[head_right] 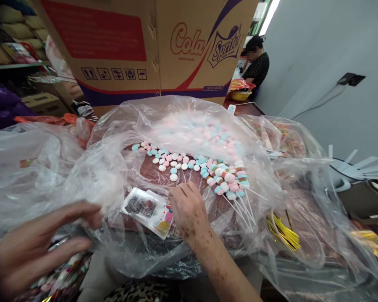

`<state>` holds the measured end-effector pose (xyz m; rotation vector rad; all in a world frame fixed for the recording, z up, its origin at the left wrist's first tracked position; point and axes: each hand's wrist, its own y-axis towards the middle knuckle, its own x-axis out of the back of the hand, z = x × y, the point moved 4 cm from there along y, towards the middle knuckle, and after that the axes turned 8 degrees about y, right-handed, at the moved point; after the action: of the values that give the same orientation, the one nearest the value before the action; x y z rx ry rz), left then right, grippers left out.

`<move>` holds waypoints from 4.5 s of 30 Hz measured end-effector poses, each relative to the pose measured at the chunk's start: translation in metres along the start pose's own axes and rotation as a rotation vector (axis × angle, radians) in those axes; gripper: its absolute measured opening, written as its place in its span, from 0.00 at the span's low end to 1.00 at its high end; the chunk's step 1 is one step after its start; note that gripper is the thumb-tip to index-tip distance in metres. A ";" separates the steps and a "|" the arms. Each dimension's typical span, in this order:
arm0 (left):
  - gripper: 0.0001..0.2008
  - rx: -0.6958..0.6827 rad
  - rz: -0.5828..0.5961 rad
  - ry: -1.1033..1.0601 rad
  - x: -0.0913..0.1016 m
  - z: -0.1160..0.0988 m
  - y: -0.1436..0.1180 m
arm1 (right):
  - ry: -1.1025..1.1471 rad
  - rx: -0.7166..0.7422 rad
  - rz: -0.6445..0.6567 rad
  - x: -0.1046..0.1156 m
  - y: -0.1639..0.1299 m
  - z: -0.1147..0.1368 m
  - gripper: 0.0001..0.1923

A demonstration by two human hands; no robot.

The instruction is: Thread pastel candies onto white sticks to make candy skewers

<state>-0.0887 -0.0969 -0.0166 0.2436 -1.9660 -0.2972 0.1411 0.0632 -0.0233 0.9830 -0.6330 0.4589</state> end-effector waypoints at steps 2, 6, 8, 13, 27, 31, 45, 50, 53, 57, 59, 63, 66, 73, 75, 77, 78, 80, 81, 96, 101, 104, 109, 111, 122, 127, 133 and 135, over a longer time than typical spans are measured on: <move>0.29 -0.140 -0.052 0.025 -0.018 -0.034 0.040 | 0.035 0.030 0.001 0.008 -0.001 0.009 0.12; 0.08 -0.227 0.137 -0.101 -0.062 -0.070 0.087 | 0.148 -0.057 -0.018 0.024 -0.010 0.017 0.10; 0.11 -0.149 0.346 -0.218 -0.077 -0.071 0.094 | 0.259 -0.161 -0.040 0.030 -0.017 0.014 0.08; 0.11 -0.056 0.598 -0.464 -0.085 -0.069 0.094 | 0.435 -0.358 -0.016 0.036 -0.032 0.004 0.08; 0.10 0.047 0.572 -0.733 -0.098 -0.076 0.096 | 0.280 -0.310 -0.167 0.035 -0.042 0.001 0.14; 0.15 -0.028 0.573 -0.684 -0.097 -0.073 0.098 | 0.403 -0.394 -0.012 0.036 -0.040 0.001 0.09; 0.19 -0.024 0.627 -0.790 -0.106 -0.075 0.094 | 0.222 -0.224 -0.223 0.040 -0.042 0.007 0.20; 0.17 0.062 0.567 -0.857 -0.108 -0.066 0.089 | 0.021 -0.305 -0.270 0.066 -0.048 -0.016 0.11; 0.16 0.067 0.520 -0.826 -0.104 -0.059 0.086 | -0.419 -0.282 -0.276 0.092 -0.048 -0.037 0.10; 0.17 0.012 0.516 -0.730 -0.095 -0.056 0.079 | -0.833 -0.368 0.020 0.108 -0.045 -0.066 0.09; 0.17 0.018 0.529 -0.727 -0.093 -0.054 0.075 | -0.927 -0.401 0.165 0.110 -0.045 -0.075 0.07; 0.17 0.051 0.536 -0.771 -0.090 -0.047 0.069 | -0.968 -0.436 0.330 0.109 -0.045 -0.083 0.06; 0.18 0.058 0.540 -0.799 -0.090 -0.041 0.067 | -0.947 -0.448 0.377 0.108 -0.044 -0.086 0.07; 0.20 0.107 0.551 -0.837 -0.095 -0.032 0.061 | -0.866 -0.363 0.305 0.109 -0.045 -0.093 0.10; 0.19 0.133 0.545 -0.891 -0.094 -0.031 0.060 | -0.772 -0.337 0.232 0.112 -0.045 -0.091 0.12; 0.19 0.186 0.536 -0.992 -0.092 -0.030 0.060 | -0.586 -0.374 0.109 0.116 -0.044 -0.085 0.14; 0.18 0.212 0.530 -1.039 -0.091 -0.031 0.060 | -0.466 -0.430 0.043 0.117 -0.044 -0.081 0.15; 0.17 0.251 0.498 -1.113 -0.091 -0.036 0.062 | -0.197 -0.591 -0.059 0.110 -0.046 -0.070 0.15; 0.16 0.267 0.469 -1.139 -0.092 -0.039 0.064 | -0.057 -0.676 -0.087 0.101 -0.048 -0.064 0.15; 0.14 0.549 0.112 -1.314 -0.116 -0.073 0.068 | 0.525 -0.521 0.101 -0.025 -0.047 0.018 0.13; 0.13 0.556 -0.006 -1.253 -0.100 -0.061 0.067 | 0.367 -0.318 0.245 -0.022 -0.026 0.027 0.15; 0.15 0.571 -0.056 -1.218 -0.087 -0.052 0.068 | 0.273 -0.246 0.437 -0.018 -0.012 0.023 0.14; 0.23 0.596 0.066 -1.225 -0.073 -0.041 0.065 | -0.188 -0.350 0.562 -0.006 0.017 -0.022 0.10; 0.25 0.571 0.074 -1.195 -0.070 -0.037 0.061 | -0.387 -0.355 0.542 -0.007 0.029 -0.042 0.12; 0.24 0.428 0.118 -1.233 -0.077 -0.025 0.045 | -0.523 -0.397 0.519 -0.039 0.063 -0.098 0.17; 0.23 0.361 0.089 -1.177 -0.079 -0.023 0.043 | -0.426 -0.511 0.409 -0.033 0.065 -0.109 0.18; 0.23 0.379 0.071 -1.144 -0.075 -0.022 0.046 | -0.025 -0.493 0.278 -0.007 0.054 -0.087 0.11; 0.24 0.412 0.085 -1.151 -0.076 -0.022 0.047 | 0.262 -0.487 0.221 0.001 0.043 -0.073 0.12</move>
<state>-0.0398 -0.0317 -0.0592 0.2791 -3.1699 0.0754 0.1357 0.1477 -0.0250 0.3841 -0.5803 0.5826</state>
